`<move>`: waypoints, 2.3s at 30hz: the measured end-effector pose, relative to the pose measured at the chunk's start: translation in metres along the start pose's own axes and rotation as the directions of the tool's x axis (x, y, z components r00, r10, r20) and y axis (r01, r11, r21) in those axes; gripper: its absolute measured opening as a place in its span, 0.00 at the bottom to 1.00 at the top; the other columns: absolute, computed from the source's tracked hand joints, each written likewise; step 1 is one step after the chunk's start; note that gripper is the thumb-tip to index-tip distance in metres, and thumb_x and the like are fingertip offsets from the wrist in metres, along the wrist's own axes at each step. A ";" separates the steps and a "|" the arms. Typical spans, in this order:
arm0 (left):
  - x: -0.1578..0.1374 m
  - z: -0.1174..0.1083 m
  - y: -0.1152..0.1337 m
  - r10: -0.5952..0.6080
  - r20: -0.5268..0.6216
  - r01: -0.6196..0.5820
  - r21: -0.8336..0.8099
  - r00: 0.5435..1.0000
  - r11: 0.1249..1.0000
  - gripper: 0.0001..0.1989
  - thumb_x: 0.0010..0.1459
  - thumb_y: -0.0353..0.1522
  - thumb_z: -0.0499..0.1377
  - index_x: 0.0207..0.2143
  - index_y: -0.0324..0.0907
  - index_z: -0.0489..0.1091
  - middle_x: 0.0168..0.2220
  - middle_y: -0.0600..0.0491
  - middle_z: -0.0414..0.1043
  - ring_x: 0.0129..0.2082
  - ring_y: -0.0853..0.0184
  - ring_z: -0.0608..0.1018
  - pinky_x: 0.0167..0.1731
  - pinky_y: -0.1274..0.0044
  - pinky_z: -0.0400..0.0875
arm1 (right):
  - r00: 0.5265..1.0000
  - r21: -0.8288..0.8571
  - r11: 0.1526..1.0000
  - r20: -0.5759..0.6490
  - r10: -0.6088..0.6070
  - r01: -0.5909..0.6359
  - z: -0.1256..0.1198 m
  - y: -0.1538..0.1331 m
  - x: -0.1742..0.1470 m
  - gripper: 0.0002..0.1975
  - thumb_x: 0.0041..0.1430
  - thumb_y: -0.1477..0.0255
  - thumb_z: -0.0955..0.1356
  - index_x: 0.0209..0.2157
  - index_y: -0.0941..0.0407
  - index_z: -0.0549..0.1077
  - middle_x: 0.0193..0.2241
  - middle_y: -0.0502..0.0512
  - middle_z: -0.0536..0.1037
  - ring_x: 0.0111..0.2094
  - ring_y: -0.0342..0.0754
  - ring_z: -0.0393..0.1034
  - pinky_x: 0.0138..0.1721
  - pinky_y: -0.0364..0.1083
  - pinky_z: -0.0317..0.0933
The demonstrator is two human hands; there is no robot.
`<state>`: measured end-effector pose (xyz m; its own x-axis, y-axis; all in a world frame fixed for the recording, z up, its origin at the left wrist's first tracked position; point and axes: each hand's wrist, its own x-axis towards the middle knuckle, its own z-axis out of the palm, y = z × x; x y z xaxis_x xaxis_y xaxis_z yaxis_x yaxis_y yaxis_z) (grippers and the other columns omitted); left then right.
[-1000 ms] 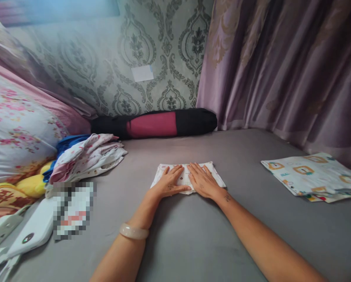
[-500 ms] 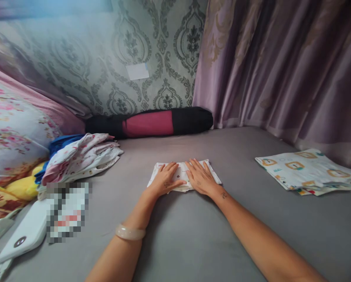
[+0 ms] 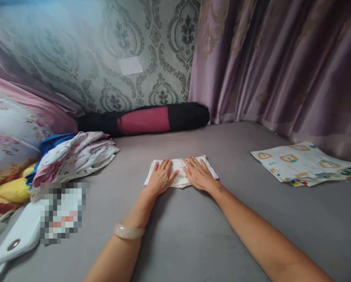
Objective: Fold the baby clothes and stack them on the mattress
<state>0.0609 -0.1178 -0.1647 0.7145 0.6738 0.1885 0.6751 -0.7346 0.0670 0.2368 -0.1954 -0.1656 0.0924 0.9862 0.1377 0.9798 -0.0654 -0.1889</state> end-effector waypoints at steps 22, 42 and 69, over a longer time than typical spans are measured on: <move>-0.001 -0.001 -0.018 -0.247 -0.105 0.255 0.079 0.963 0.964 0.31 0.65 0.45 0.36 0.61 0.35 0.57 0.63 0.41 0.55 0.65 0.57 0.52 0.63 0.59 0.42 | 0.976 -0.189 0.958 -0.075 0.205 -0.216 -0.003 0.026 0.006 0.32 0.66 0.63 0.49 0.63 0.70 0.54 0.64 0.66 0.53 0.65 0.56 0.43 0.63 0.58 0.35; -0.002 0.001 -0.016 -0.173 -0.141 0.184 0.065 0.975 0.981 0.30 0.65 0.44 0.37 0.60 0.36 0.57 0.63 0.41 0.55 0.65 0.56 0.53 0.63 0.58 0.39 | 0.994 -0.161 0.982 -0.066 0.091 -0.101 -0.004 0.015 0.006 0.32 0.66 0.63 0.49 0.63 0.69 0.53 0.65 0.66 0.51 0.65 0.55 0.41 0.64 0.57 0.31; 0.004 -0.009 -0.044 -0.536 -0.243 0.299 -0.615 0.808 0.730 0.21 0.66 0.37 0.38 0.41 0.42 0.69 0.40 0.47 0.75 0.42 0.63 0.75 0.45 0.71 0.66 | 0.999 -0.006 1.000 0.037 0.008 -0.008 0.006 -0.038 0.016 0.30 0.66 0.63 0.50 0.64 0.63 0.53 0.64 0.62 0.53 0.65 0.55 0.42 0.62 0.59 0.37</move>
<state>0.0320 -0.0836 -0.1579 0.1706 0.9193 0.3546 0.5934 -0.3831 0.7079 0.2000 -0.1758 -0.1622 0.0940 0.9905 0.0999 0.9801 -0.0745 -0.1842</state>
